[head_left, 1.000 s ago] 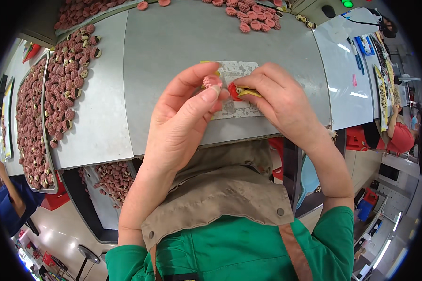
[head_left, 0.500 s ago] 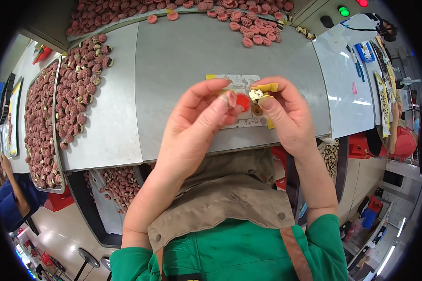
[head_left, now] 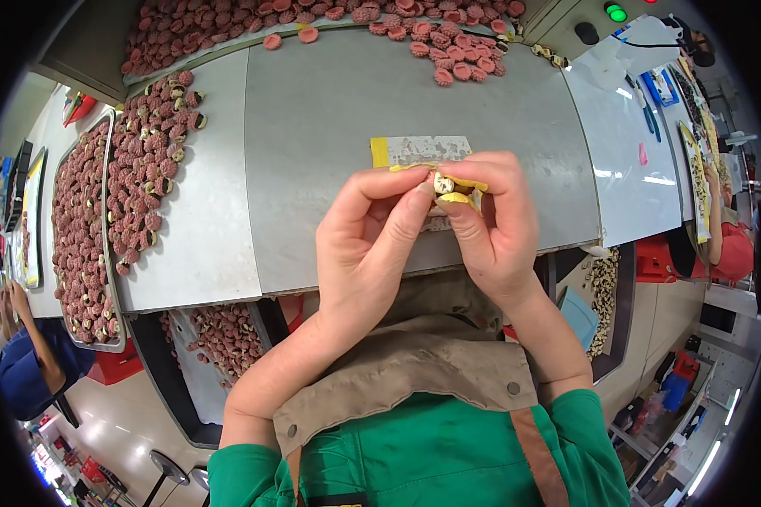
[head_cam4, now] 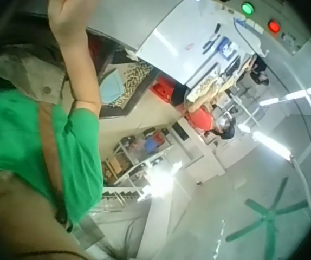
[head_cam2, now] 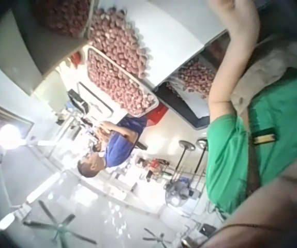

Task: The person dispenses glue from a bottle into a small container and assembles toy figure parts by fitting pieces together by hand.

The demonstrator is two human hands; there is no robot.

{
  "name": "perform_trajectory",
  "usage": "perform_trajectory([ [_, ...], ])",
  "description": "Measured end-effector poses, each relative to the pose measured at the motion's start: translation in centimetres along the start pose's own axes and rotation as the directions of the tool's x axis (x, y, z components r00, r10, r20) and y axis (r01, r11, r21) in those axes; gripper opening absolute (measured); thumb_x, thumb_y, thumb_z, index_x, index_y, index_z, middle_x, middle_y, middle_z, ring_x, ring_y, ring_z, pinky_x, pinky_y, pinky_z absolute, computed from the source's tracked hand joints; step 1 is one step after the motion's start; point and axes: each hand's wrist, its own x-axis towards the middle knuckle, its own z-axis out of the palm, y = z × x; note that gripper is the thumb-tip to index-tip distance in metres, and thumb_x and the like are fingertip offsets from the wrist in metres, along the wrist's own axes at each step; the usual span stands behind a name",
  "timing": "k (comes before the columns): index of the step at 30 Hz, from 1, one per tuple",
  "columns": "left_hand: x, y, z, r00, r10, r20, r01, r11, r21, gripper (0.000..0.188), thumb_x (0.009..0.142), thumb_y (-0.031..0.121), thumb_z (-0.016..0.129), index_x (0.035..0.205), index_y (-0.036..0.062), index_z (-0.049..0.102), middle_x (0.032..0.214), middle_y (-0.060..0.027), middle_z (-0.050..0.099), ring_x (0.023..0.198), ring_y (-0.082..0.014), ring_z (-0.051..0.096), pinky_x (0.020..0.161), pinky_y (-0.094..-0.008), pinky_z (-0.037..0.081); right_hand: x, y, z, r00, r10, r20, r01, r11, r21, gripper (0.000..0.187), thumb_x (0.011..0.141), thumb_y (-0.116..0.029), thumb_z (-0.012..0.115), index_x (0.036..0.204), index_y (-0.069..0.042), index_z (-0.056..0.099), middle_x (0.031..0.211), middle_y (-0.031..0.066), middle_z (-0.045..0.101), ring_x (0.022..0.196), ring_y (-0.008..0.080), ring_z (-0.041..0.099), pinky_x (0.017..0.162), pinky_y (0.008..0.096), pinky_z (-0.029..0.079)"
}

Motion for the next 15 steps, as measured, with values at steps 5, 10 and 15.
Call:
perform_trajectory([
  [5,0.9,1.1,-0.8,0.950,-0.300,0.084,0.311,0.935,-0.173,0.028,0.094,0.009,0.061,0.118,-0.0019,0.053,0.110,-0.0092,0.062,0.101,-0.0145,0.061,0.089,-0.0291,0.051,0.5,-0.2,-1.5,0.995,-0.043,0.092,0.051,0.995,-0.083,0.035,0.090,-0.024,0.067,0.117,-0.005,0.057,0.107,0.0096,0.055,0.093,0.0193,0.056,0.080,0.0293,0.048],
  [10,0.7,1.6,-0.2,0.944,-0.307,0.120,0.322,0.936,-0.139,0.045,0.091,0.005,0.062,0.131,0.0005,0.041,0.109,-0.0102,0.062,0.100,-0.0148,0.061,0.089,-0.0288,0.050,1.2,0.2,-2.6,0.963,-0.134,0.236,0.161,0.982,-0.102,0.038,0.080,-0.022,0.075,0.113,-0.009,0.064,0.103,0.0067,0.056,0.093,0.0202,0.056,0.078,0.0307,0.051],
  [15,-0.2,0.1,0.8,0.989,-0.083,0.119,0.065,0.987,0.150,0.054,0.087,-0.004,0.062,0.135,0.0011,0.038,0.107,-0.0097,0.062,0.101,-0.0148,0.060,0.089,-0.0285,0.049,1.2,0.3,-2.8,0.973,-0.119,0.196,0.148,0.979,-0.139,0.030,0.068,-0.005,0.078,0.095,-0.008,0.067,0.096,0.0050,0.058,0.086,0.0185,0.057,0.071,0.0288,0.051],
])
